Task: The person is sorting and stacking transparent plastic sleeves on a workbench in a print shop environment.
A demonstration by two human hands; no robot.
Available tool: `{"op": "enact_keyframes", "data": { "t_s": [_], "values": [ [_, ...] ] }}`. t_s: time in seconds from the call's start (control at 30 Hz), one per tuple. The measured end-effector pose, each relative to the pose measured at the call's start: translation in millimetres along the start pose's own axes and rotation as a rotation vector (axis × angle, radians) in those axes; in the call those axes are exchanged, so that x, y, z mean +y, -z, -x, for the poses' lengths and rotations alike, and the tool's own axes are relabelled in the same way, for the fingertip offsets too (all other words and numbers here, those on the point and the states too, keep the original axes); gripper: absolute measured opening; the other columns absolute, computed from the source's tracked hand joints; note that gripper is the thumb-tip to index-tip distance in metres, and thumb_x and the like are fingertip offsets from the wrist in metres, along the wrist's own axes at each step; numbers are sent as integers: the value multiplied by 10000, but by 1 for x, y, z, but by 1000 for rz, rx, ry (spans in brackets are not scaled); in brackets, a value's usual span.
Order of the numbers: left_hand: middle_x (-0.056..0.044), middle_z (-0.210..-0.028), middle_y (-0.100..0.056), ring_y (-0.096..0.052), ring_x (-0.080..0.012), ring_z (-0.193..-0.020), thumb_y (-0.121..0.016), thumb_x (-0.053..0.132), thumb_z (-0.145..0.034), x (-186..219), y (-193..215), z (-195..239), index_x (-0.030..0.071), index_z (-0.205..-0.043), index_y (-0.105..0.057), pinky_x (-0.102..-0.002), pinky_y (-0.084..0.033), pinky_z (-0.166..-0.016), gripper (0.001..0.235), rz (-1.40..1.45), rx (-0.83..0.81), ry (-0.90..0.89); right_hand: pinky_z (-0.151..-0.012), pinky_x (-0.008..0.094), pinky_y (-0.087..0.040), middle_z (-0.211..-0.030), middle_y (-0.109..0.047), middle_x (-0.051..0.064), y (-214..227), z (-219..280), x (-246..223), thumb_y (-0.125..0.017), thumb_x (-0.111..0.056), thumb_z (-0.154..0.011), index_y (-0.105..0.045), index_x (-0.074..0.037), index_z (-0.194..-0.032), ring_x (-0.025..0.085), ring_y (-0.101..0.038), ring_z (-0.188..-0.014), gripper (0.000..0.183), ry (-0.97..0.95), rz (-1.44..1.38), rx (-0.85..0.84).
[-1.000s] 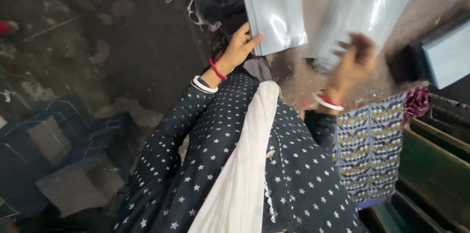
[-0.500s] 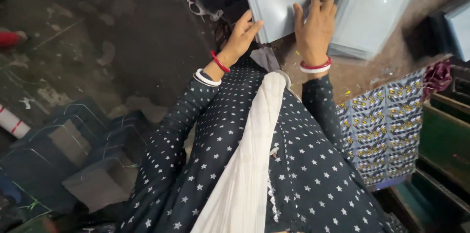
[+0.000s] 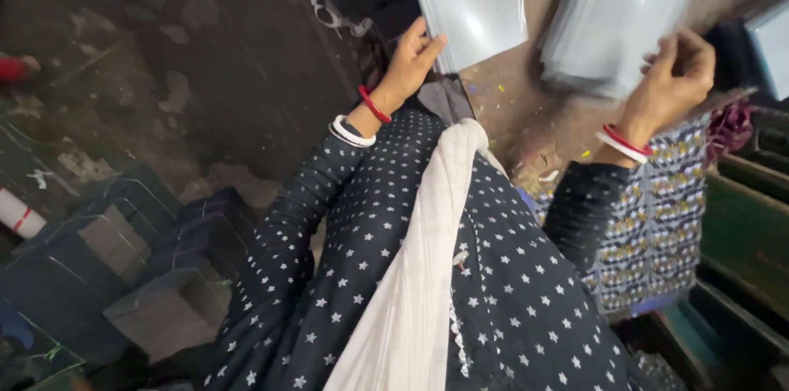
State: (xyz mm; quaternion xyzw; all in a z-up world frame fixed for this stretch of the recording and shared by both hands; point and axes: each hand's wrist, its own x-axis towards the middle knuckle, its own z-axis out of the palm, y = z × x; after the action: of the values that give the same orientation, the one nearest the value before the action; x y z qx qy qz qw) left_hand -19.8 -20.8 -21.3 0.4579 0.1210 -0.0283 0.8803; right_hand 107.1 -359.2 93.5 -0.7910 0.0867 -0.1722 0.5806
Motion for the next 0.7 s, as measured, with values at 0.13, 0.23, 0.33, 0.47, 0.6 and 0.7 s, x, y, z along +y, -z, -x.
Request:
{"op": "enact_keyframes", "data": {
  "t_s": [0.13,0.23,0.33,0.47,0.6,0.7],
  "values": [
    [-47,-966,-727,-595,-32,-752,-583,108,-1070,-7,4,-2,19,-1417,-515,-203,-454,-658,364,-41,26,-4,-781,329,-583,-1032,-748,82,-28,20,1,-735,23,-964,-732,-54,-1170,191,-720,-892,220,432,748,-139],
    [-34,-907,-711,-557,-26,-699,-598,111,-1073,-14,8,-4,16,-1400,-530,-200,-421,-612,347,-62,26,-9,-861,409,-531,-1124,-661,162,-92,75,-37,-690,2,-973,-650,-8,-1265,313,-640,-1002,295,596,729,-340],
    [-28,-914,-731,-597,-31,-720,-599,113,-1078,-19,6,-3,14,-1377,-531,-208,-459,-631,323,-34,12,-22,-920,460,-492,-1190,-611,209,-129,103,-49,-711,-70,-1009,-599,28,-1315,382,-579,-1089,341,605,727,-499],
    [-13,-844,-725,-577,-20,-646,-592,126,-1064,-4,1,-1,23,-1352,-527,-204,-433,-565,313,-80,36,-20,-887,454,-495,-1129,-619,182,-141,104,-61,-745,-73,-980,-612,-16,-1167,361,-590,-1064,237,463,736,-479],
    [-15,-805,-706,-528,-14,-619,-600,125,-1071,-8,3,1,17,-1335,-550,-201,-393,-551,290,-139,41,-21,-798,399,-528,-1021,-666,132,-121,86,-50,-659,10,-985,-587,-24,-1111,273,-664,-938,148,345,510,-487],
    [-16,-811,-707,-534,-13,-634,-607,125,-1075,0,-1,-1,12,-1320,-559,-207,-403,-567,273,-162,43,-49,-627,281,-499,-933,-668,79,-85,53,-42,-589,13,-1139,-558,-17,-1103,130,-628,-731,56,-3,-56,-419]
  ]
}}
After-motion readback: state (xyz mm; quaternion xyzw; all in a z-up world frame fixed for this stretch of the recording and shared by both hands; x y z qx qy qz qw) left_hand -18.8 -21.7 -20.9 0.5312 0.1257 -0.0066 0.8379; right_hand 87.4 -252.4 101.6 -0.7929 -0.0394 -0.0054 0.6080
